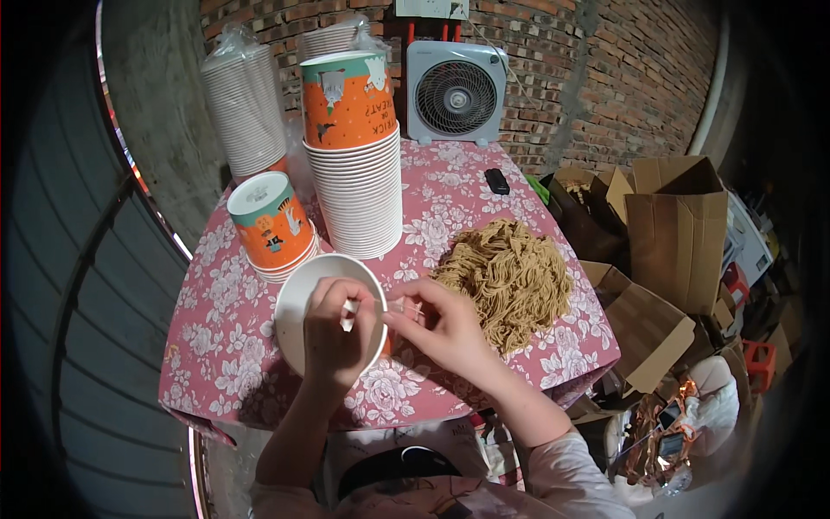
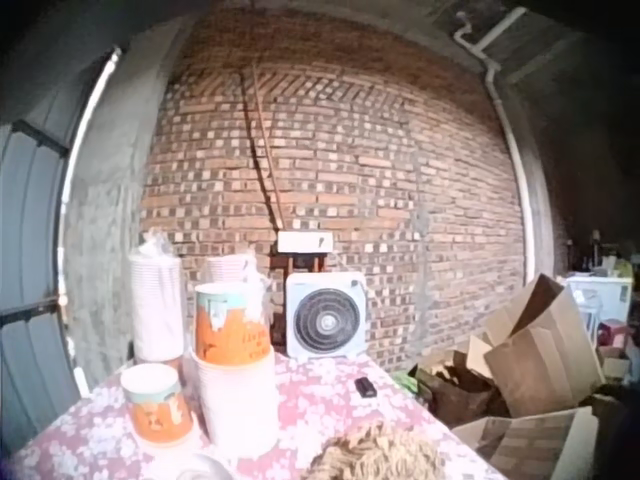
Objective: Threading a string handle through pre-drilled holes in a decorative paper bucket.
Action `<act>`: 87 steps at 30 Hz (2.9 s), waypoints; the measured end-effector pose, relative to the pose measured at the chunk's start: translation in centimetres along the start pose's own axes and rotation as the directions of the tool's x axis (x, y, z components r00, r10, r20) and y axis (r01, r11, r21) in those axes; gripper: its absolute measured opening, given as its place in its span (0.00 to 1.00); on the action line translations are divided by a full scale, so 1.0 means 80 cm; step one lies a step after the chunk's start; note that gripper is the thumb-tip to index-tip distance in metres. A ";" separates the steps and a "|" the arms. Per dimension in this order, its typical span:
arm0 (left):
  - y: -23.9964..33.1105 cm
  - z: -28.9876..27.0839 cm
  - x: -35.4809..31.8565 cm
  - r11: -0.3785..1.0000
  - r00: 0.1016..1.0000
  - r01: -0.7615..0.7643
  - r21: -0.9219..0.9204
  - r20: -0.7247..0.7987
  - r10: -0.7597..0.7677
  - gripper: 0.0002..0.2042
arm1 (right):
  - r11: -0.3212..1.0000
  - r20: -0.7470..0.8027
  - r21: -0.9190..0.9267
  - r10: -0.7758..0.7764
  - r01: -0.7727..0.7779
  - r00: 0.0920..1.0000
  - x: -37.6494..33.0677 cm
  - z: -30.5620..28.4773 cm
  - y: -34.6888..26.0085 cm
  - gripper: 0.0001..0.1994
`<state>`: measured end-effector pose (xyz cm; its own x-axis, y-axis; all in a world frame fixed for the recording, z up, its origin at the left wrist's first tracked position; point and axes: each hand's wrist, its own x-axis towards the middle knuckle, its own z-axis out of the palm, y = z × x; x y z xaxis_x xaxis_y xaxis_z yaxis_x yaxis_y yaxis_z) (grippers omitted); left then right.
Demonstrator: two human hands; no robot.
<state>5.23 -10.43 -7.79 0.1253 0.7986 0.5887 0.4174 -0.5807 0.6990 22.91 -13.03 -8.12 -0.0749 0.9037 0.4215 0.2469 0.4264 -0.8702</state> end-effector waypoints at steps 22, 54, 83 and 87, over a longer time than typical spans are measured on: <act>-0.016 -0.048 0.159 0.993 0.529 0.099 0.062 0.842 -0.105 0.10 | 0.908 0.121 -0.043 -0.409 0.416 0.905 0.087 -0.018 0.049 0.05; -0.052 -0.001 0.143 0.591 0.361 0.784 -0.191 0.914 -0.183 0.12 | 0.648 0.074 -0.469 -0.648 0.600 0.758 0.077 -0.033 0.075 0.17; -0.073 0.026 0.128 0.882 0.777 0.258 -0.395 0.627 0.054 0.15 | 0.984 0.038 0.038 -0.178 0.177 0.983 0.082 -0.029 0.094 0.04; -0.061 0.025 0.126 0.932 0.815 -0.037 -0.360 0.529 0.237 0.06 | 0.967 0.036 0.051 -0.253 0.251 0.967 0.082 -0.029 0.101 0.04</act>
<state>6.28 0.81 -6.09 0.6770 0.5968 0.4307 0.0599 -0.6279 0.7760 26.69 -3.78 -11.79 -0.1699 0.7674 0.6183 0.1711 0.6408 -0.7484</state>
